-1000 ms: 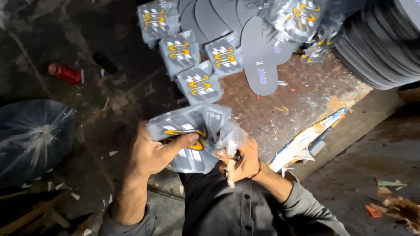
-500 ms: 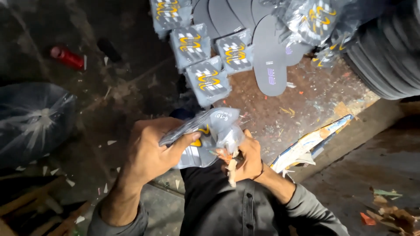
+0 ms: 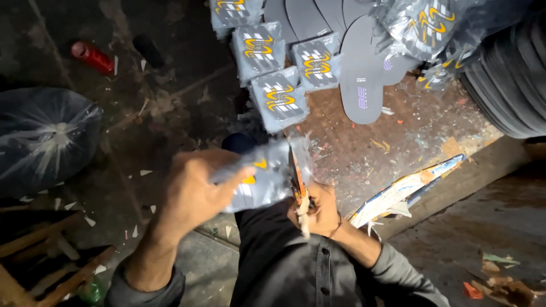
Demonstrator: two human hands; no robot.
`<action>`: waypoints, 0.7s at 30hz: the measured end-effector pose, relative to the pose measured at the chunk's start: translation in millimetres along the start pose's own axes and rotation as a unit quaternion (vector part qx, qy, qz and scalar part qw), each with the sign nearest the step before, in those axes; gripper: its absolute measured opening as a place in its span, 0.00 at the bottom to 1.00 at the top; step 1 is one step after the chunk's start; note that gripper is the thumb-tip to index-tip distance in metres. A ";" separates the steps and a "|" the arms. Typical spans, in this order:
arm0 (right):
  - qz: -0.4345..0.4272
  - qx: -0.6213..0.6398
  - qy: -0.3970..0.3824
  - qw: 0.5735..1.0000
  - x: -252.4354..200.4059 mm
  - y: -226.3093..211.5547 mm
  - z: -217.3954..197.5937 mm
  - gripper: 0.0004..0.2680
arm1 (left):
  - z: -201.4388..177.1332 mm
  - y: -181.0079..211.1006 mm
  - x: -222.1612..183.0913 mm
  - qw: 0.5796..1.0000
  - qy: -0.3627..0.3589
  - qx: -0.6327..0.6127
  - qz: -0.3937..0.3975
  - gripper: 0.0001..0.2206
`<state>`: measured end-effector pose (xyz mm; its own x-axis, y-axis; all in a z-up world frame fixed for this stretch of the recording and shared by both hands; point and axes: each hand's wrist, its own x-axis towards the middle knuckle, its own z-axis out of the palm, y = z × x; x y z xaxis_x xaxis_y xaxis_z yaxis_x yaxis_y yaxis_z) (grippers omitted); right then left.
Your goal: Sorting through and trimming plastic-packaged labels for footwear components.
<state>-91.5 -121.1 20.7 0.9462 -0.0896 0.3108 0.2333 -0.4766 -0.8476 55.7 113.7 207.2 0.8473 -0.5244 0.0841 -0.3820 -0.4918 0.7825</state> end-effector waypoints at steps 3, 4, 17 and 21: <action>0.107 0.167 -0.048 0.979 -8.1 -13.5 -11.0 0.12 | -15.2 -20.1 5.4 0.994 0.074 -0.070 -0.049 0.10; 0.178 0.206 -0.072 0.960 -17.9 -8.8 -12.7 0.11 | -22.1 -22.4 11.6 0.985 0.117 -0.101 -0.070 0.09; 0.254 0.623 -0.343 0.655 -22.1 -48.4 49.0 0.31 | -39.1 31.6 34.0 0.935 0.318 -0.154 -0.020 0.08; 0.158 0.717 -0.288 0.615 -13.0 -24.5 100.2 0.26 | -34.4 31.4 24.4 0.937 0.332 -0.106 -0.018 0.08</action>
<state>-87.1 -20.6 -5.8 0.8207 0.5423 0.1801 -0.4160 0.7830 -0.4624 77.1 109.4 255.1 0.9280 0.0718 0.3656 -0.3267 -0.3152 0.8910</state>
